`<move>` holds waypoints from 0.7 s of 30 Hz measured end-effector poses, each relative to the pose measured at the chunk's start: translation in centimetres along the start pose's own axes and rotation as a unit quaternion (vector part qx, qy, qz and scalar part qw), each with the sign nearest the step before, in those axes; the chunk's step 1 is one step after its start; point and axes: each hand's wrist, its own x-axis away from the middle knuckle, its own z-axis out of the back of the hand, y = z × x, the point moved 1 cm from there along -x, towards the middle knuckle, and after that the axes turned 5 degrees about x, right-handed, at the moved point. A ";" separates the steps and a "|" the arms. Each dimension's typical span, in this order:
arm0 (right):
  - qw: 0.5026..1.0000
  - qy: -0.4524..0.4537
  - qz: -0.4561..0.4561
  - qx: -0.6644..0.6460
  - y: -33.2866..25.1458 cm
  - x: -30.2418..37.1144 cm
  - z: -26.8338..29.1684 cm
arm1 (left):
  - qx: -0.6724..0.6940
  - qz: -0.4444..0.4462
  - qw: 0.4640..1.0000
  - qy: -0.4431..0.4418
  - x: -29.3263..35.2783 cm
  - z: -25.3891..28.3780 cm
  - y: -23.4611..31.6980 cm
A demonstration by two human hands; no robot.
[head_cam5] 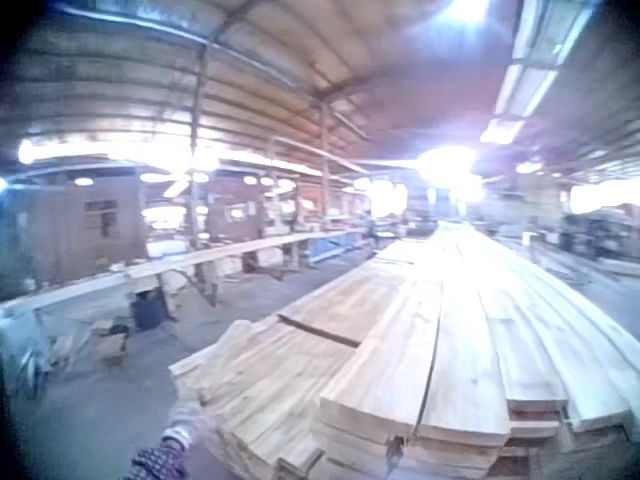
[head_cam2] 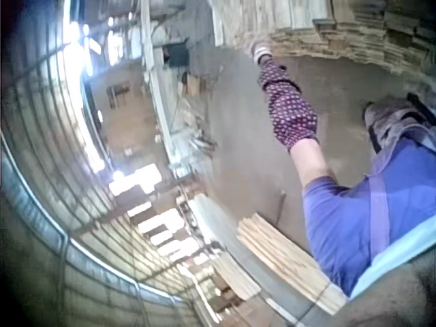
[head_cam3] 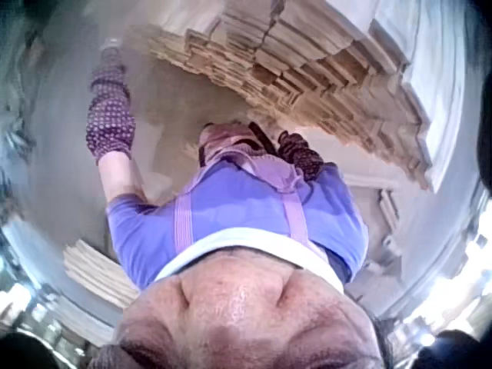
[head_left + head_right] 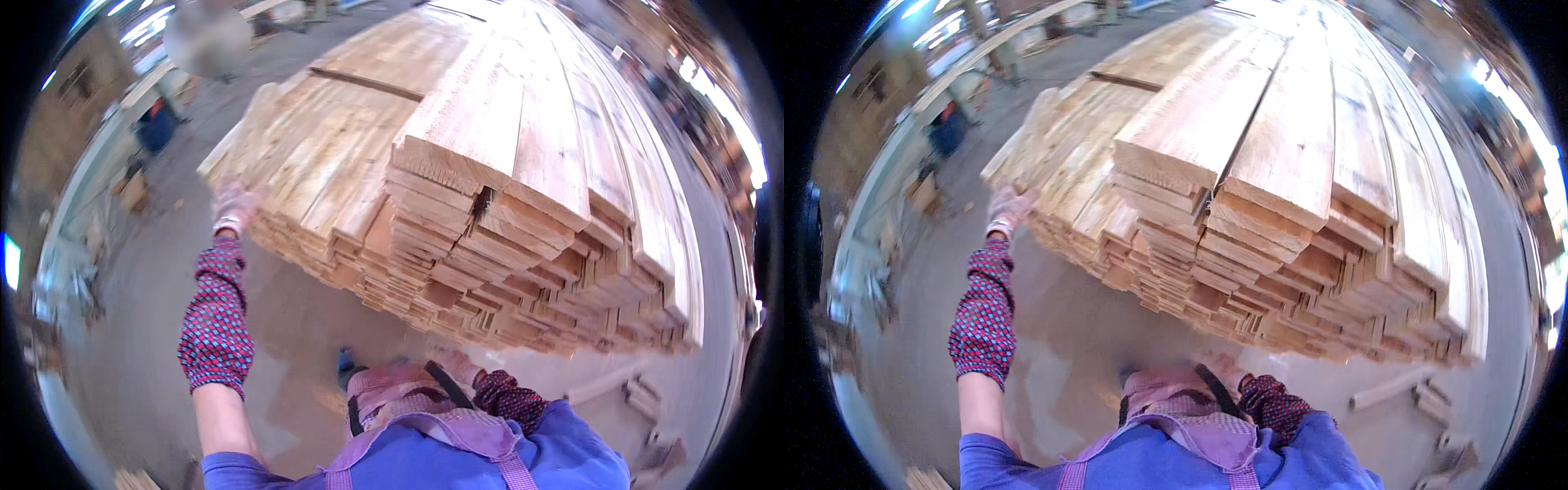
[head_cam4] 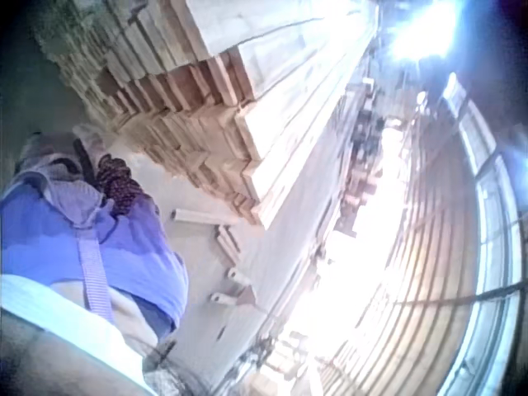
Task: The person picks up wooden planks from a large stack and carries them to a conveyor belt. They place the planks onto the belt one by one, repeating the process of retrieving and loading wood throughout the video.
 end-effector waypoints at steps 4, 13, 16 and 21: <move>0.977 0.097 -0.176 -0.064 1.7 1.6 -4.4 | -0.099 -0.038 0.994 0.037 -8.8 -0.1 -1.4; 0.757 0.141 -0.480 -0.419 -12.7 0.5 -5.7 | -0.212 -0.334 0.912 -0.107 -30.2 -9.1 -14.5; 0.741 0.177 -0.500 -0.412 -16.4 1.7 -8.5 | -0.115 -0.272 0.953 -0.072 -29.9 -9.9 -10.6; 0.709 0.190 -0.490 -0.471 -18.2 1.5 -9.4 | 0.334 -0.218 0.913 -0.084 -19.0 -6.1 -13.0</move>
